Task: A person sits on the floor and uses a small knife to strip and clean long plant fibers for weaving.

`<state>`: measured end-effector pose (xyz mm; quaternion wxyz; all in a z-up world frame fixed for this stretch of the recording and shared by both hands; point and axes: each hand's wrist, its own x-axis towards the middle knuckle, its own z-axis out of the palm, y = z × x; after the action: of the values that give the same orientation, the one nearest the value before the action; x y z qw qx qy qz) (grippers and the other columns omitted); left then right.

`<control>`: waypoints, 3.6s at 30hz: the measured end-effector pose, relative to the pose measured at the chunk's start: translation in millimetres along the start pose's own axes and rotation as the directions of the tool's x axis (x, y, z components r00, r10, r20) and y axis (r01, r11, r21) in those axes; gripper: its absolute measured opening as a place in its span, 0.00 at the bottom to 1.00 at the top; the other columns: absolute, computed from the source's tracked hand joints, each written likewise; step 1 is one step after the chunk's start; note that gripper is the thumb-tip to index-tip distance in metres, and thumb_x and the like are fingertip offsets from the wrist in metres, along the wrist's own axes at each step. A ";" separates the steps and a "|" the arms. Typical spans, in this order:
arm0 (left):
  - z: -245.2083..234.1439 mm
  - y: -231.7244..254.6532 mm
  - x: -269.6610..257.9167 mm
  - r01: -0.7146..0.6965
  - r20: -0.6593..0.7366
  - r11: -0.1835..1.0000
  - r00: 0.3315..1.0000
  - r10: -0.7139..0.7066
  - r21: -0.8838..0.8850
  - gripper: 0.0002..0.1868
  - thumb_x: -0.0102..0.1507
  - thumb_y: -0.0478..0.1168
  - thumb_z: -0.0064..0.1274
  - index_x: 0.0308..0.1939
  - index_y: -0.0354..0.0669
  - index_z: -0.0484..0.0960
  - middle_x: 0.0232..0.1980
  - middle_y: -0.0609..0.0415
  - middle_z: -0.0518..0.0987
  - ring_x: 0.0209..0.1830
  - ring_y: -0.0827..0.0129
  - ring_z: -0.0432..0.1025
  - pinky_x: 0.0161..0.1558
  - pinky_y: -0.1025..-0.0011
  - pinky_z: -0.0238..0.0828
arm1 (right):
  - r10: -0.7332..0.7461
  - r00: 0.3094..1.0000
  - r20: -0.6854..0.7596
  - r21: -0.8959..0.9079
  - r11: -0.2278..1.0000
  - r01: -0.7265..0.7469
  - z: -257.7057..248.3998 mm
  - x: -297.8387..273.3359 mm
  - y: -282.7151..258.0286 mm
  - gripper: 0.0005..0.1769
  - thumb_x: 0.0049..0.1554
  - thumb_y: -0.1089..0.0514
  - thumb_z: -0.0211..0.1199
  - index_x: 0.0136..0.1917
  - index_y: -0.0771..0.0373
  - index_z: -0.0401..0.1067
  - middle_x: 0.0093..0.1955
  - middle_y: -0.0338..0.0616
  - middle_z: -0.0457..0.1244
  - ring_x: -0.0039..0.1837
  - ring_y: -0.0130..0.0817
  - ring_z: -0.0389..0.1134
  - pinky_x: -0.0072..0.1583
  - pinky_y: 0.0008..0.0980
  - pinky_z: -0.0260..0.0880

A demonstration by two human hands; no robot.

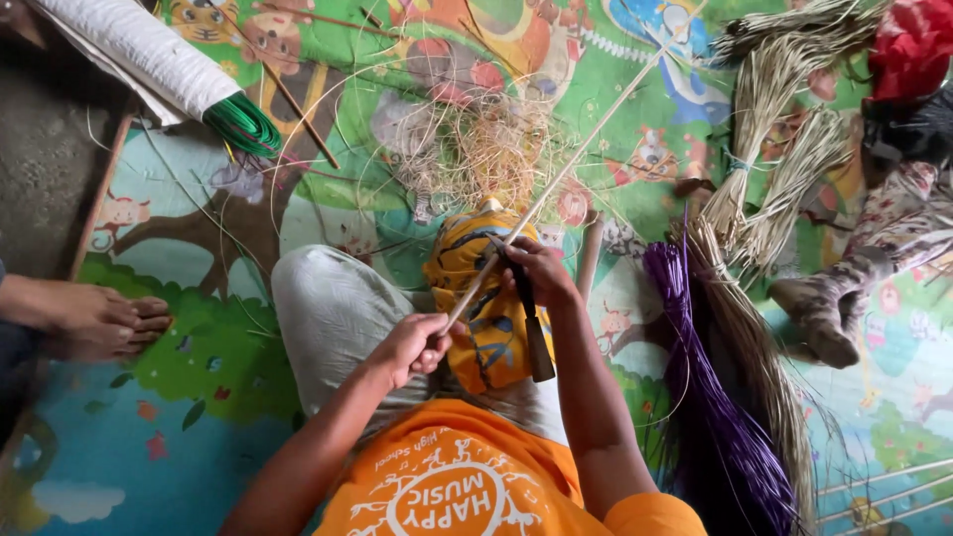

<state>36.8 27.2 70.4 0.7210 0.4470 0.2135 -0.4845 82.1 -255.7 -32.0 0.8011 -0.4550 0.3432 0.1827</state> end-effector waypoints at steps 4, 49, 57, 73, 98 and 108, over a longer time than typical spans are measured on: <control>-18.3 -17.5 40.4 0.012 -0.023 1.000 1.000 -0.012 -0.006 0.15 0.70 0.41 0.48 0.29 0.38 0.74 0.19 0.56 0.63 0.10 0.78 0.54 0.08 0.80 0.45 | 0.000 0.999 0.045 0.005 1.000 0.000 10.3 -10.8 7.9 0.16 0.60 0.67 0.64 0.61 0.67 0.70 0.37 0.53 0.65 0.31 0.40 0.72 0.32 0.39 0.77; 43.0 -40.2 168.3 -0.238 -0.225 0.912 0.920 0.322 0.333 0.12 0.63 0.40 0.52 0.48 0.41 0.81 0.22 0.52 0.77 0.12 0.73 0.68 0.10 0.78 0.64 | -0.086 0.968 0.234 -0.034 0.995 0.096 -64.1 -0.9 33.7 0.20 0.60 0.69 0.59 0.65 0.66 0.63 0.58 0.54 0.65 0.25 0.41 0.69 0.24 0.37 0.71; 33.2 -38.7 143.6 -0.219 -0.164 0.959 0.955 0.248 0.178 0.13 0.65 0.39 0.54 0.53 0.41 0.78 0.19 0.52 0.71 0.09 0.76 0.61 0.07 0.80 0.56 | -0.030 0.976 0.214 -0.018 0.999 0.035 -44.8 -18.2 18.5 0.16 0.60 0.68 0.62 0.61 0.61 0.68 0.41 0.44 0.63 0.26 0.35 0.66 0.25 0.30 0.64; -24.2 -66.9 48.4 -0.223 -0.126 0.969 0.963 0.236 0.109 0.08 0.66 0.35 0.54 0.48 0.37 0.78 0.19 0.49 0.69 0.11 0.74 0.61 0.08 0.80 0.54 | 0.057 0.979 0.198 -0.003 0.998 -0.058 -22.4 -30.2 0.7 0.11 0.61 0.68 0.62 0.54 0.55 0.70 0.35 0.42 0.62 0.27 0.35 0.64 0.27 0.26 0.60; -35.1 -9.6 -43.8 -0.086 0.081 0.589 0.996 0.035 0.804 0.33 0.71 0.56 0.42 0.73 0.38 0.61 0.67 0.27 0.73 0.67 0.35 0.68 0.69 0.45 0.62 | 0.115 0.972 0.206 -0.007 0.993 -0.116 -27.7 -16.6 1.7 0.10 0.62 0.66 0.61 0.54 0.53 0.68 0.42 0.40 0.64 0.29 0.30 0.64 0.29 0.24 0.60; 18.1 -68.0 222.8 -0.313 -0.146 0.722 0.856 0.496 0.617 0.08 0.60 0.47 0.61 0.40 0.52 0.85 0.20 0.62 0.81 0.20 0.76 0.77 0.21 0.77 0.72 | 0.041 0.981 0.192 -0.018 0.999 -0.038 -57.8 4.6 21.2 0.15 0.61 0.67 0.63 0.60 0.57 0.68 0.41 0.43 0.63 0.28 0.34 0.65 0.28 0.28 0.63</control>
<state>71.9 -110.2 -115.2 0.6001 0.7467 0.0608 -0.2805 50.4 -294.2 -68.4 0.8235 -0.4338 0.2721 0.2441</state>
